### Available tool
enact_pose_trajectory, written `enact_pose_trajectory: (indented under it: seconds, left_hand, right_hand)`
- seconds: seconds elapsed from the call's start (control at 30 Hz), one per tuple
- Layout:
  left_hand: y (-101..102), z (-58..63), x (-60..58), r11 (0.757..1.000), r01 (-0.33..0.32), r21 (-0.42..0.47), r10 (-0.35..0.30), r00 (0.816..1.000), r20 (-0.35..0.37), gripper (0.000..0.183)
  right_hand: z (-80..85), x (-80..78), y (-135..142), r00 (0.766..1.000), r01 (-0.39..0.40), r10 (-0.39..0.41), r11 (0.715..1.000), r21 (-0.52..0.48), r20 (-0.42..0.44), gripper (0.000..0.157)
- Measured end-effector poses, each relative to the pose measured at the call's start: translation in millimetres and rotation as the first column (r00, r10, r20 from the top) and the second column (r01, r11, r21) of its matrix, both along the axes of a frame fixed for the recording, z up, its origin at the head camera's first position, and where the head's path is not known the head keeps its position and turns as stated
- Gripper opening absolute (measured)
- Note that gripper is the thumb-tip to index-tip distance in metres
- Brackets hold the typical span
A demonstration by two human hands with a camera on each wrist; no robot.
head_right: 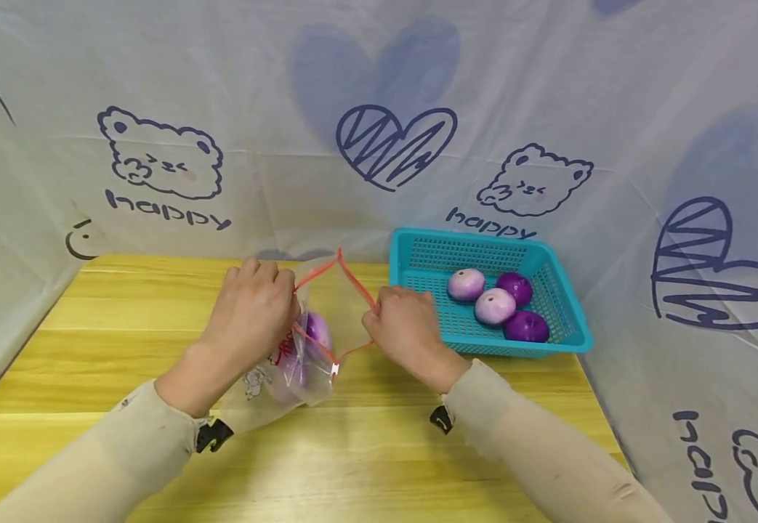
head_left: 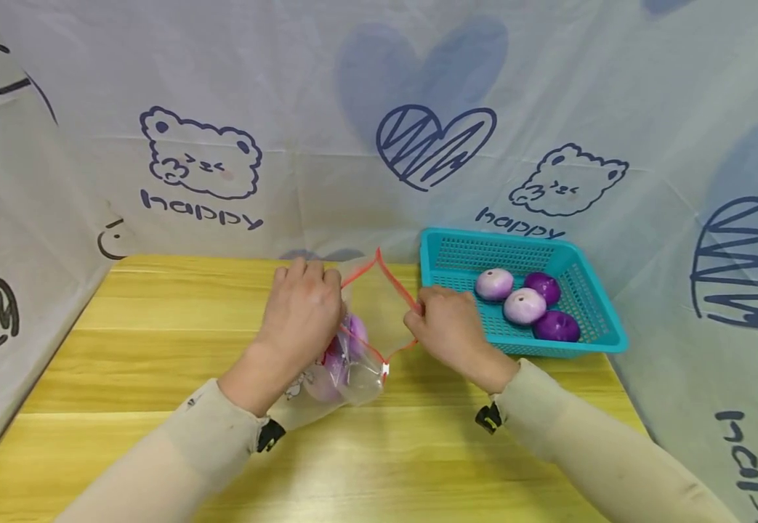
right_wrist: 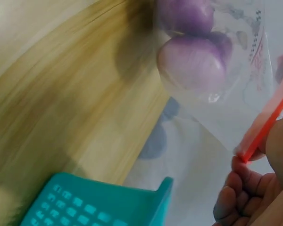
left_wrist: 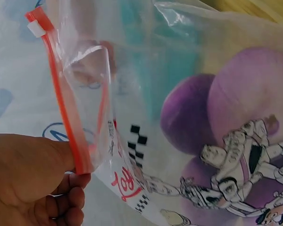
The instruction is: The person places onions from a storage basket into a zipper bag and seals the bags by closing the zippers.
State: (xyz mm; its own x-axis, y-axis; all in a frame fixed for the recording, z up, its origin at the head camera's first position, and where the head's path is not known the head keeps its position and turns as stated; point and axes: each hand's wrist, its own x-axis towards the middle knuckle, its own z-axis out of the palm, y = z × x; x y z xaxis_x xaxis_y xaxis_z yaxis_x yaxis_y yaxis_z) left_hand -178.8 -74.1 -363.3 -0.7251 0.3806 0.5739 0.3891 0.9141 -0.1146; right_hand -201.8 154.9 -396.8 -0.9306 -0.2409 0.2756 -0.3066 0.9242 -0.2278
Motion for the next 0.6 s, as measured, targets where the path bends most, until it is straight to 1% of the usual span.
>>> enact_pose_trajectory:
  seconds: [0.1,0.17,0.27,0.43,0.6]
  left_hand:
    - [-2.0,-1.4,0.0,1.0,0.001,-0.016,0.0,1.0,0.029,0.019]
    - [-1.7,-2.9,0.0,1.0,0.014,-0.011,-0.014,1.0,0.02,0.02]
    - [-0.4,-4.8,-0.3,0.999,0.042,0.008,-0.042,0.999,-0.027,0.021]
    - [2.6,-5.3,0.0,0.994,0.085,0.064,-0.078,0.991,-0.109,0.022]
    - [4.8,-4.5,0.1,0.99,0.1,0.096,-0.087,0.987,-0.134,0.023]
  right_hand:
    - [-3.2,-1.0,1.6,1.0,0.007,-0.007,1.0,0.027,0.003,0.017]
    - [-5.8,-1.5,3.3,1.0,-0.003,0.003,0.999,0.041,-0.002,0.018]
    - [-9.2,-1.8,4.7,1.0,-0.017,0.017,0.999,0.05,-0.014,0.018]
    - [-12.6,-1.4,6.5,0.999,-0.018,0.02,0.999,0.047,-0.035,0.018]
    - [-14.8,-1.4,7.9,0.997,-0.028,0.032,0.998,0.059,-0.066,0.017]
